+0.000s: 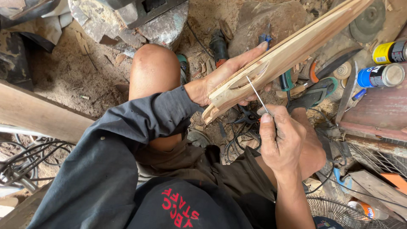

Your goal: The person drills holes into a carved wooden piece using a corded drill, then inserts and bends a metal wire through the holes using pliers. The person repeats the wire insertion and bending process multiple times.

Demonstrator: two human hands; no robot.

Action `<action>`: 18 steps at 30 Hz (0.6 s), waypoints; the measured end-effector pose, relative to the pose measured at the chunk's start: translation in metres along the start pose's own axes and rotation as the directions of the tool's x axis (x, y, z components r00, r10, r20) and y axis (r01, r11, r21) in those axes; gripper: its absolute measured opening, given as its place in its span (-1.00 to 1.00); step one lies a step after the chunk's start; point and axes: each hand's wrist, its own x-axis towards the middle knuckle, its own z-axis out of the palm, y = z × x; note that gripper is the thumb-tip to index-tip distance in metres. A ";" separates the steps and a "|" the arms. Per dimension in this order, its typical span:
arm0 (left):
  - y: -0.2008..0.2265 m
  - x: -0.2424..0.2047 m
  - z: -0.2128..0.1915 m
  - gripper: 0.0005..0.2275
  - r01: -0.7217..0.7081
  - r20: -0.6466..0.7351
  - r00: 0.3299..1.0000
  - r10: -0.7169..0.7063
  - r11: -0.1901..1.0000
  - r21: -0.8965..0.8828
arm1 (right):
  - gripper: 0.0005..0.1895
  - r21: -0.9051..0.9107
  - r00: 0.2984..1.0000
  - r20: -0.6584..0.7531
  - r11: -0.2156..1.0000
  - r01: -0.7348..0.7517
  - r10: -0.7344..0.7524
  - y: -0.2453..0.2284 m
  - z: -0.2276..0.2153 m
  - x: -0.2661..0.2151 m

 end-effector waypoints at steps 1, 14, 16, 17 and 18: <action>0.000 -0.001 -0.001 -0.34 0.008 0.000 1.000 -0.008 1.000 -0.004 | -0.86 0.008 0.999 0.007 0.999 -0.038 0.038 0.001 0.001 -0.001; -0.006 0.001 0.001 -0.37 0.015 0.015 1.000 -0.015 1.000 0.026 | -0.85 0.079 0.994 0.012 0.991 -0.107 0.106 0.004 -0.001 -0.009; -0.005 0.001 0.002 -0.38 0.044 0.022 0.999 -0.044 0.999 -0.012 | -0.85 0.062 0.998 -0.006 0.996 -0.058 0.058 0.004 -0.003 -0.010; -0.005 0.000 0.002 -0.38 0.056 0.023 0.998 -0.055 0.998 -0.033 | -0.86 0.038 1.000 -0.015 0.999 -0.026 0.026 0.004 -0.004 -0.010; -0.005 0.000 0.002 -0.38 0.047 0.020 0.999 -0.047 0.998 -0.031 | -0.86 0.013 1.000 -0.027 1.000 0.004 -0.003 0.005 -0.004 -0.010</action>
